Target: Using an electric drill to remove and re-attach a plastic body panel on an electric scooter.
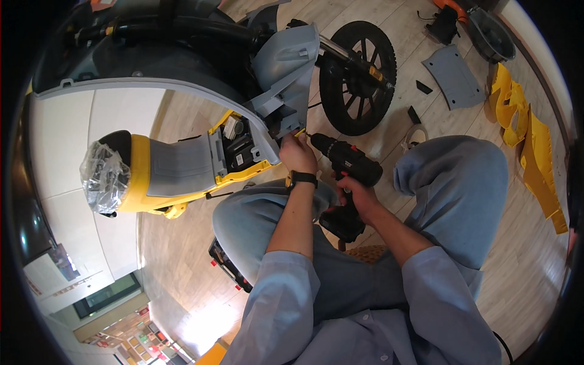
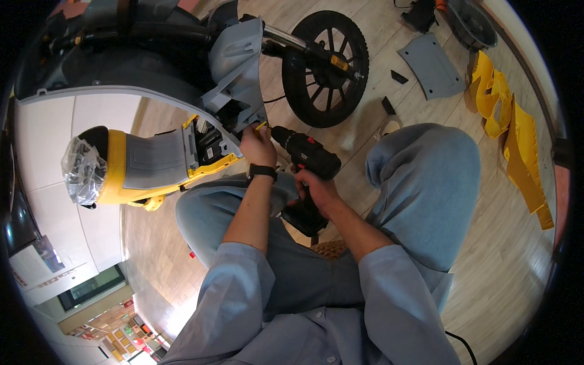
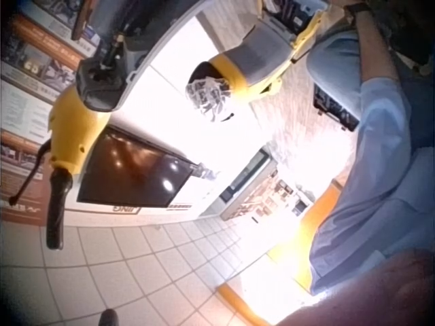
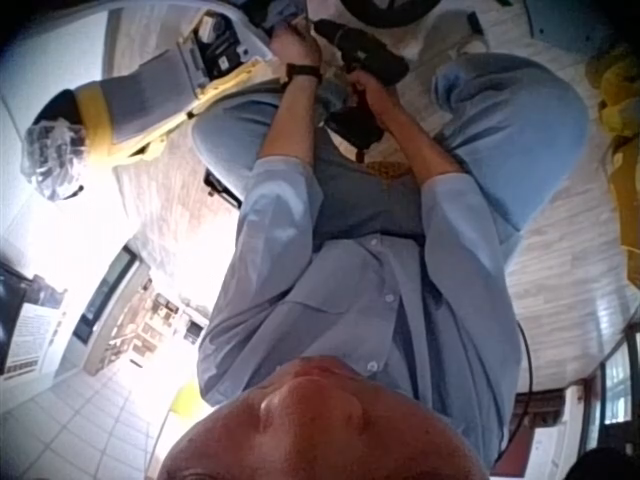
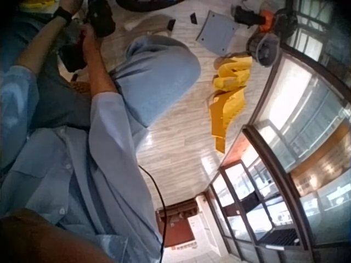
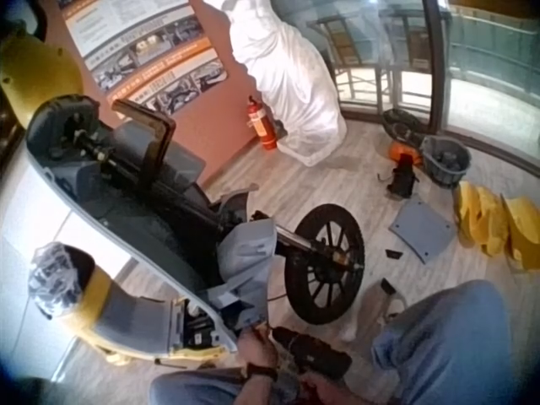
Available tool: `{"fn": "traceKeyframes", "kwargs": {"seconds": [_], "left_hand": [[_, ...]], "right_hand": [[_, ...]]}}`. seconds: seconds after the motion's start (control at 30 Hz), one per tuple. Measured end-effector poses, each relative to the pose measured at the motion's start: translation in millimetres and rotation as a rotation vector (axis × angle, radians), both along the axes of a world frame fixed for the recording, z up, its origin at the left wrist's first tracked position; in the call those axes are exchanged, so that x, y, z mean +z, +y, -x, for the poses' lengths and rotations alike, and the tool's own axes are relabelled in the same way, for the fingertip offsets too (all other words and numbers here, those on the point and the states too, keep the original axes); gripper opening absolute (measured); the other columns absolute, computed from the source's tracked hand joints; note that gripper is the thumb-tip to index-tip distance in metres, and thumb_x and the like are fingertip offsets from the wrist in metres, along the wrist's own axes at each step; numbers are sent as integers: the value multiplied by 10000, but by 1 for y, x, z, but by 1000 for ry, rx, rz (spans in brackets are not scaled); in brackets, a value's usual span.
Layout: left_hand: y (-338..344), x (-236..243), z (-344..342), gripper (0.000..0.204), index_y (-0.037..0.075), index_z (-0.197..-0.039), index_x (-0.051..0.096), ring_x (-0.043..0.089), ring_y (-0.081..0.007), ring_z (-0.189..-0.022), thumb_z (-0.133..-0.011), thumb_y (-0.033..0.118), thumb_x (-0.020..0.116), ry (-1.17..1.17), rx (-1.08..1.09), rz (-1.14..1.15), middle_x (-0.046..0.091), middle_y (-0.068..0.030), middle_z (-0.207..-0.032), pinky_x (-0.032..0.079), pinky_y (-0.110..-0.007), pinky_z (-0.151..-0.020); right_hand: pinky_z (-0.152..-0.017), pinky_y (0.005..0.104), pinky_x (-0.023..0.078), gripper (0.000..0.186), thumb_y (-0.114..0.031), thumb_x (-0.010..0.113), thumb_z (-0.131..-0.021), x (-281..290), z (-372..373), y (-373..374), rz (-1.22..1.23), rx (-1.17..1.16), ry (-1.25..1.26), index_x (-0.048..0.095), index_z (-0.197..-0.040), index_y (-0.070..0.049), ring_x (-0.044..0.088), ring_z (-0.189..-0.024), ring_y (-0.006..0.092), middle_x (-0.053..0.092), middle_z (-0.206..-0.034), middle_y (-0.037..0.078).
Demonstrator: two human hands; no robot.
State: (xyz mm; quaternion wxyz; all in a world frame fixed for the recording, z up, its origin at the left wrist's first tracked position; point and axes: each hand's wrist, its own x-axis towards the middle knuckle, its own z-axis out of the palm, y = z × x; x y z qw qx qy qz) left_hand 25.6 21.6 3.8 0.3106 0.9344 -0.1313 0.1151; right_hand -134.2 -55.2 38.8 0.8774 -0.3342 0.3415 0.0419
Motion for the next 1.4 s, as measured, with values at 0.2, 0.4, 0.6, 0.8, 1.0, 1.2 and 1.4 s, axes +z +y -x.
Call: {"fn": "traceKeyframes", "kwargs": {"seconds": [0.2,0.4,0.6,0.8,1.0,1.2,1.4], "left_hand": [[-1,-1,0,167,21,-922,658,648,-392,-769,-808,136,701,6,29,-21,670,-206,-823,499,-446,-670],[-2,1,1,172,23,-924,662,649,-388,-765,-806,141,704,27,31,-8,670,-207,-824,500,-445,-668],[0,-1,-1,163,23,-923,661,649,-388,-764,-814,140,695,19,23,-6,670,-207,-822,500,-444,-667],[-2,2,0,176,25,-926,659,649,-391,-766,-798,133,714,24,42,-1,671,-205,-824,500,-442,-668],[-2,1,0,184,21,-931,659,655,-382,-769,-796,127,724,58,38,2,677,-199,-834,505,-430,-676],[0,-2,-2,183,22,-946,664,667,-357,-774,-798,110,726,60,43,-1,682,-196,-835,511,-414,-679],[-2,2,1,176,22,-943,661,665,-359,-769,-802,109,720,58,71,-13,679,-207,-828,510,-415,-679]], "right_hand": [[-561,258,411,309,-188,578,-805,5,0,0,-56,0,30,602,-1080,-47,487,-549,117,525,-676,22],[-564,257,410,316,-190,577,-809,-3,1,1,-40,3,19,600,-1091,-50,487,-557,117,523,-676,20],[-570,255,409,313,-196,582,-810,-2,0,2,-2,10,5,602,-1088,-51,484,-559,120,528,-687,17],[-588,269,433,345,-160,601,-800,-10,2,0,37,45,-27,606,-1127,-48,516,-588,117,547,-718,18],[-621,329,474,306,-74,663,-776,-62,13,12,800,-26,-196,634,-1080,-56,604,-630,215,636,-783,80],[-831,370,396,454,-82,703,-684,-29,6,-36,1555,271,-163,623,-1126,-151,602,-917,233,625,-929,8],[-851,363,357,391,-150,639,-730,-37,-5,-69,2145,357,-210,620,-1116,-213,547,-959,152,577,-919,-39]]}}
